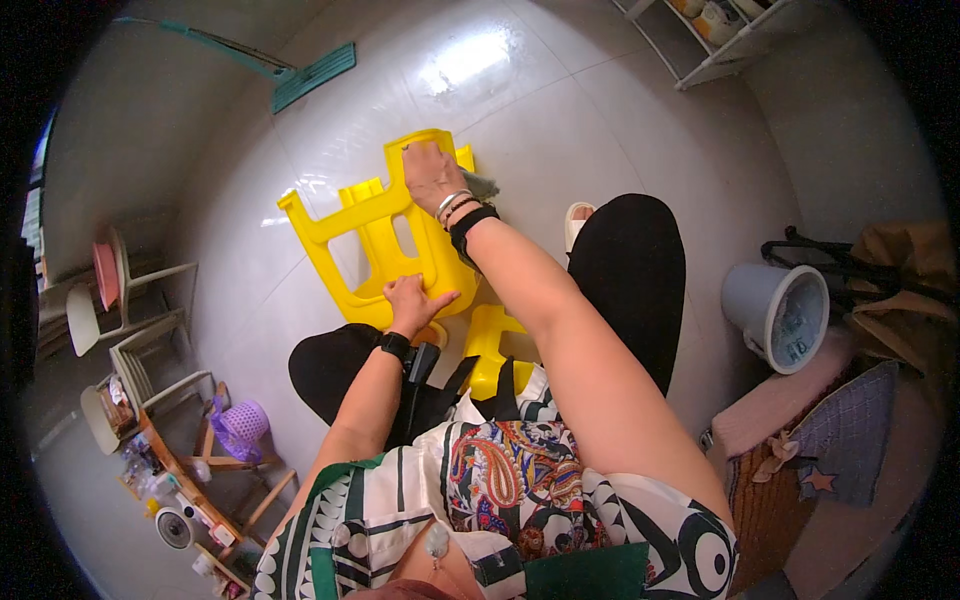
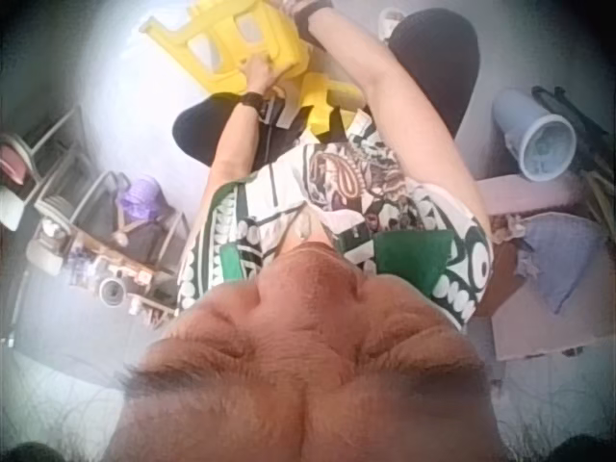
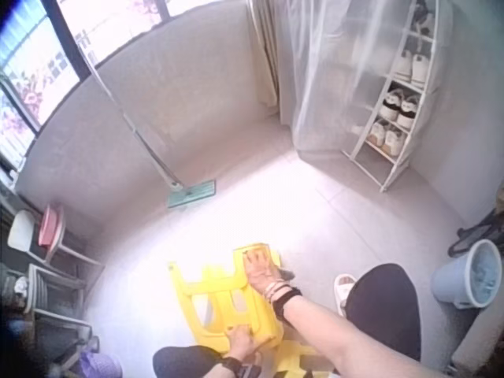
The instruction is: Cleaning a small yellow plastic stool with a cloth while sitting on it.
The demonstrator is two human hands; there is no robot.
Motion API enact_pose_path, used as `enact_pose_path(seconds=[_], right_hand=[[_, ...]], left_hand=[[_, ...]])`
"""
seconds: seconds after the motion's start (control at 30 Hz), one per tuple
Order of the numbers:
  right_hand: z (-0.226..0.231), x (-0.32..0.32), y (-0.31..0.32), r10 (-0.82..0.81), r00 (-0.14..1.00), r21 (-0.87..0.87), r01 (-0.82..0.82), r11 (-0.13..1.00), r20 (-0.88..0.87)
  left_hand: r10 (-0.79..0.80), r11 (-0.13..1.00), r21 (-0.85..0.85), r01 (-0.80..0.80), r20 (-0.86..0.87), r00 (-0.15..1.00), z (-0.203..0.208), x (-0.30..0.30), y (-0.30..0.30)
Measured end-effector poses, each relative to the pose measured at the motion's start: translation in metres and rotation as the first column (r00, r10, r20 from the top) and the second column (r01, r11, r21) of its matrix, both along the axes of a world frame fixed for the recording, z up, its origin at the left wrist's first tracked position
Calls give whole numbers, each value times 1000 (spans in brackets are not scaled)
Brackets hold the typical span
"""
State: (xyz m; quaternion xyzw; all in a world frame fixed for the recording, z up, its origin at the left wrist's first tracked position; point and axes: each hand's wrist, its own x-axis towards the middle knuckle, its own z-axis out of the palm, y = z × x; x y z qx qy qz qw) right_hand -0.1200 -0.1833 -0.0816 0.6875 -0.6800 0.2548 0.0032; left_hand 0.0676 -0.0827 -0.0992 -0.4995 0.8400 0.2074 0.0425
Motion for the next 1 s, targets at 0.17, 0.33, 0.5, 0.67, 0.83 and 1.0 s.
enact_pose_path(seconds=[0.17, 0.33, 0.5, 0.67, 0.83, 1.0], right_hand=[[1, 12, 0, -72, 978, 122, 97, 988, -198], [-6, 14, 0, -129, 964, 72, 149, 986, -231], [-5, 11, 5, -175, 984, 55, 177, 983, -45], [-33, -20, 25, -430, 815, 461, 232, 857, 389], [-2, -30, 3, -325, 721, 30, 390, 920, 612], [33, -11, -28, -22, 788, -155, 148, 977, 616]], left_hand=[[8, 1000, -7, -8, -33, 999, 0, -3, 0], [19, 1000, 1, -19, -17, 1000, 1, -6, 0], [21, 1000, 9, -21, -11, 1000, 1, -3, 1], [27, 998, 51, -27, 4, 1000, 7, -5, 2], [13, 999, 37, -13, 2, 1000, 6, -2, 5], [21, 997, 79, -22, 12, 1000, 12, -6, 4]])
